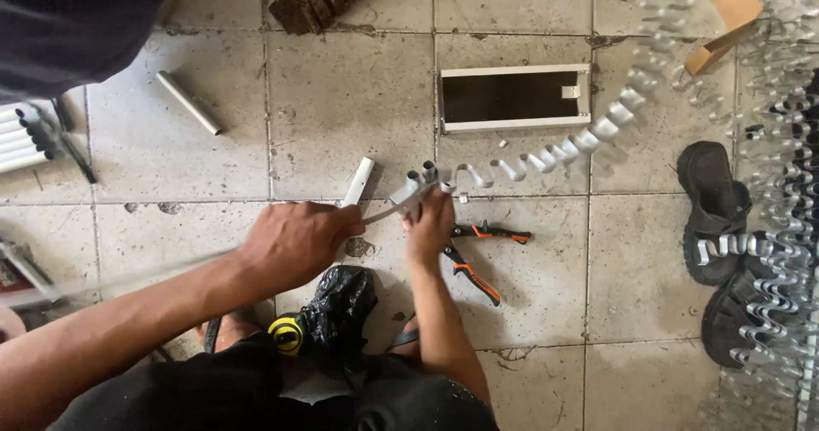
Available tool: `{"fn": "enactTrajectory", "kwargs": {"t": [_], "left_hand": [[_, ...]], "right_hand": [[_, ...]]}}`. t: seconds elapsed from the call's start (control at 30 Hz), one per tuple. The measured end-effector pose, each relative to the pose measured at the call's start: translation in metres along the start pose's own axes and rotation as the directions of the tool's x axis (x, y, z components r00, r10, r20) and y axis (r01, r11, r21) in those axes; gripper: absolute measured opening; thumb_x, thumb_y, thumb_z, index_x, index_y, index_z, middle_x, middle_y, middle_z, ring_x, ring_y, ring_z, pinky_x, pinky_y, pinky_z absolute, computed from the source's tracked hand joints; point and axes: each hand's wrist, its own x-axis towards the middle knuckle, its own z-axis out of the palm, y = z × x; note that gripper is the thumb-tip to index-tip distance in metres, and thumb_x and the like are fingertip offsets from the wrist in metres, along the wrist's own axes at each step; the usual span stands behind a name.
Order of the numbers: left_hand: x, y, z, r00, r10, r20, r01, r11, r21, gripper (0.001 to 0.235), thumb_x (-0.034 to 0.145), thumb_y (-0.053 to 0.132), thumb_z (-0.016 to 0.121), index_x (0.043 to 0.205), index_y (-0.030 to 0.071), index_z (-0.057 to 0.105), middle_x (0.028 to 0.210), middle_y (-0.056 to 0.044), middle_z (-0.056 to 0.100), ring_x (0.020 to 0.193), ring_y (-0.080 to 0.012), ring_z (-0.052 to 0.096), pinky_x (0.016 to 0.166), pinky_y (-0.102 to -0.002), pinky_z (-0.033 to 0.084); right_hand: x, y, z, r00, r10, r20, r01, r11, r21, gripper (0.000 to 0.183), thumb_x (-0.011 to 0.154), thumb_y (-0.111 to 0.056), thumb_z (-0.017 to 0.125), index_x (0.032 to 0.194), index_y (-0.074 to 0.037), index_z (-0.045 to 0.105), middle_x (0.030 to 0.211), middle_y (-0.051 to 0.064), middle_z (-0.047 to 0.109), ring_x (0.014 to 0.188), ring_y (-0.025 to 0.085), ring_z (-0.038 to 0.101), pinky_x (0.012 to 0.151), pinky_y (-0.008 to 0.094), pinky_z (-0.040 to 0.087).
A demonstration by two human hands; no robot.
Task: Assembling a coiled metal component onto a metal frame using pliers on a workshop floor
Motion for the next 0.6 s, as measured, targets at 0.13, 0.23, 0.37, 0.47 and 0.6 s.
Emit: {"fn": "enactTrajectory", "kwargs": {"t": [0.13,0.23,0.37,0.47,0.6], "left_hand": [[0.007,-0.017,0.011,0.981,0.114,-0.158,-0.11,0.993,0.031,0.029,0.103,0.026,0.041,0.091,0.017,0.065,0.061,-0.004,0.065,0.045,-0.0179,0.063,0.045,-0.027,0.05],[0.032,-0.039,0.034,0.907,0.251,-0.338,-0.248,0.967,0.052,0.019,0.098,0.027,0.05,0.088,0.019,0.064,0.063,-0.004,0.061,0.053,-0.0225,0.064,0.05,-0.034,0.053],[0.064,-0.037,0.053,0.844,0.331,-0.422,-0.367,0.93,-0.004,0.021,0.097,0.03,0.051,0.085,0.019,0.064,0.07,-0.003,0.063,0.066,-0.0229,0.067,0.06,-0.034,0.054],[0.077,-0.032,0.06,0.818,0.361,-0.448,-0.426,0.903,-0.051,0.028,0.094,0.042,0.049,0.085,0.017,0.059,0.069,-0.008,0.056,0.069,-0.033,0.065,0.065,-0.047,0.053],[0.096,-0.037,0.075,0.883,0.312,-0.35,-0.367,0.925,-0.103,0.042,0.089,0.059,0.042,0.087,0.022,0.06,0.069,-0.008,0.055,0.067,-0.0362,0.064,0.065,-0.049,0.054]], "right_hand": [[0.003,-0.008,-0.036,0.953,0.103,0.284,-0.099,0.995,-0.031,0.032,0.101,-0.031,0.034,0.082,-0.011,0.051,0.048,0.001,0.043,0.032,0.008,0.039,0.029,0.019,0.031],[0.011,-0.004,-0.061,0.828,0.205,0.523,-0.237,0.971,-0.004,0.036,0.101,-0.024,0.035,0.082,-0.002,0.055,0.041,0.007,0.042,0.025,0.012,0.035,0.022,0.022,0.025],[0.014,-0.027,-0.063,0.582,0.246,0.775,-0.36,0.932,-0.025,0.052,0.103,-0.031,0.031,0.077,0.003,0.061,0.035,0.009,0.04,0.022,0.011,0.032,0.02,0.02,0.021],[0.023,0.007,-0.086,0.528,0.289,0.799,-0.436,0.899,-0.037,0.06,0.098,-0.046,0.034,0.099,0.007,0.062,0.036,0.009,0.037,0.022,0.011,0.029,0.019,0.022,0.025],[0.026,0.019,-0.098,0.481,0.326,0.814,-0.469,0.88,-0.076,0.064,0.099,-0.045,0.029,0.102,0.01,0.06,0.034,0.011,0.037,0.02,0.012,0.028,0.019,0.022,0.024]]}}
